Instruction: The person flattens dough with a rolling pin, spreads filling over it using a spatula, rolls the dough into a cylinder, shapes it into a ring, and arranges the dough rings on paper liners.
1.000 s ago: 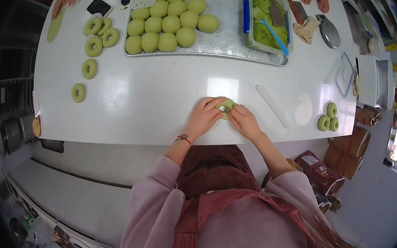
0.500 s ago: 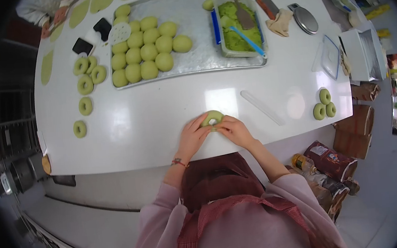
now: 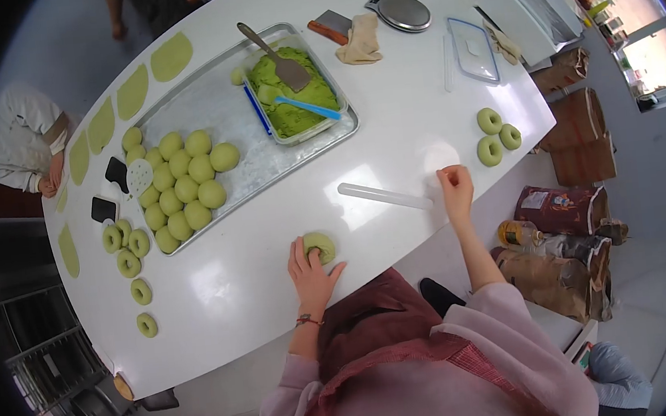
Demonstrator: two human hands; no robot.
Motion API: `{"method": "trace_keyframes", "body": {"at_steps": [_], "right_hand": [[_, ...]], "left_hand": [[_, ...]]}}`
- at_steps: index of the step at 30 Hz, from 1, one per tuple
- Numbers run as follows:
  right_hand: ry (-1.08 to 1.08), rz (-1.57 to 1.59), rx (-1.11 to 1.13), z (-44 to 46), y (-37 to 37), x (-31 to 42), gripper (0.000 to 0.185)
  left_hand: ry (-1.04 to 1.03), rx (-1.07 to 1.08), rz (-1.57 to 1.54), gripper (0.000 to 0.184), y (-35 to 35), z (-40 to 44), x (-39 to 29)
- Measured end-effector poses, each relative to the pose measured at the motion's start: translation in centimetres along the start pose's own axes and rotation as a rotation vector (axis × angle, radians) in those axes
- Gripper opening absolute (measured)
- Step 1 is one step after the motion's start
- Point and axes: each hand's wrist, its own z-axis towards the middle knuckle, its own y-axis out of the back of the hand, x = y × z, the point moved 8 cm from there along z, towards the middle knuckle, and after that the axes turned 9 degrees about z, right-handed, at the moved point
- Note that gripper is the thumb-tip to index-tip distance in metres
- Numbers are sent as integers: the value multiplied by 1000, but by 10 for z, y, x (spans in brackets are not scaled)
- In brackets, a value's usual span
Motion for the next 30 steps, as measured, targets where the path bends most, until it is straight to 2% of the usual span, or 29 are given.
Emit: {"method": "trace_keyframes", "body": {"at_steps": [2, 4, 6, 8, 9, 10, 12, 14, 16, 17, 19, 20, 22, 23, 24, 26, 27, 29, 30], "right_hand": [[12, -99, -81, 17, 18, -19, 14], [78, -170, 141, 18, -4, -49, 17], [148, -147, 109, 23, -5, -58, 18], [-83, 57, 85, 25, -2, -74, 16], [-168, 146, 109, 29, -2, -74, 14], [-161, 157, 111, 28, -6, -67, 14], [-133, 247, 75, 7, -16, -17, 11], [46, 306, 280, -50, -67, 51, 9], [33, 439, 581, -112, -124, 84, 15], [21, 446, 606, -126, -140, 76, 15], [-391, 443, 646, -155, -172, 31, 14], [-31, 30, 602, -148, -164, 49, 23], [360, -223, 447, -145, -148, 79, 39], [302, -257, 472, -143, -144, 81, 50], [304, -259, 482, -147, -140, 87, 50], [285, -20, 454, -159, -123, 104, 50], [4, 174, 687, -175, -132, 97, 48], [-381, 477, 870, -206, -139, 101, 43], [-245, 433, 771, -199, -131, 108, 39]], "left_hand": [[20, -13, 99, 40, -18, 7, 3], [24, -7, 120, 39, -10, 9, 10], [28, -19, 150, 38, 6, 22, 16], [550, -122, -695, 36, 18, 17, 61], [716, -78, -859, 43, 10, 6, 83], [711, -90, -854, 43, 16, 6, 91], [961, -243, -1396, 49, 16, -10, 99], [980, -260, -1422, 52, 12, -31, 108], [940, -281, -1558, 53, 8, -39, 107], [943, -282, -1614, 51, 7, -44, 103], [1003, -271, -1687, 46, 7, -55, 94], [950, -255, -1748, 44, -2, -63, 98], [1014, -250, -1709, 45, -2, -74, 93], [1059, -234, -1680, 46, -5, -75, 89], [1058, -199, -1694, 46, -10, -77, 85], [1029, -87, -1747, 45, -23, -77, 69], [1081, -12, -1732, 44, -24, -71, 51], [934, 211, -1767, 45, -38, -61, 17], [905, 232, -1709, 43, -40, -55, 3]]}}
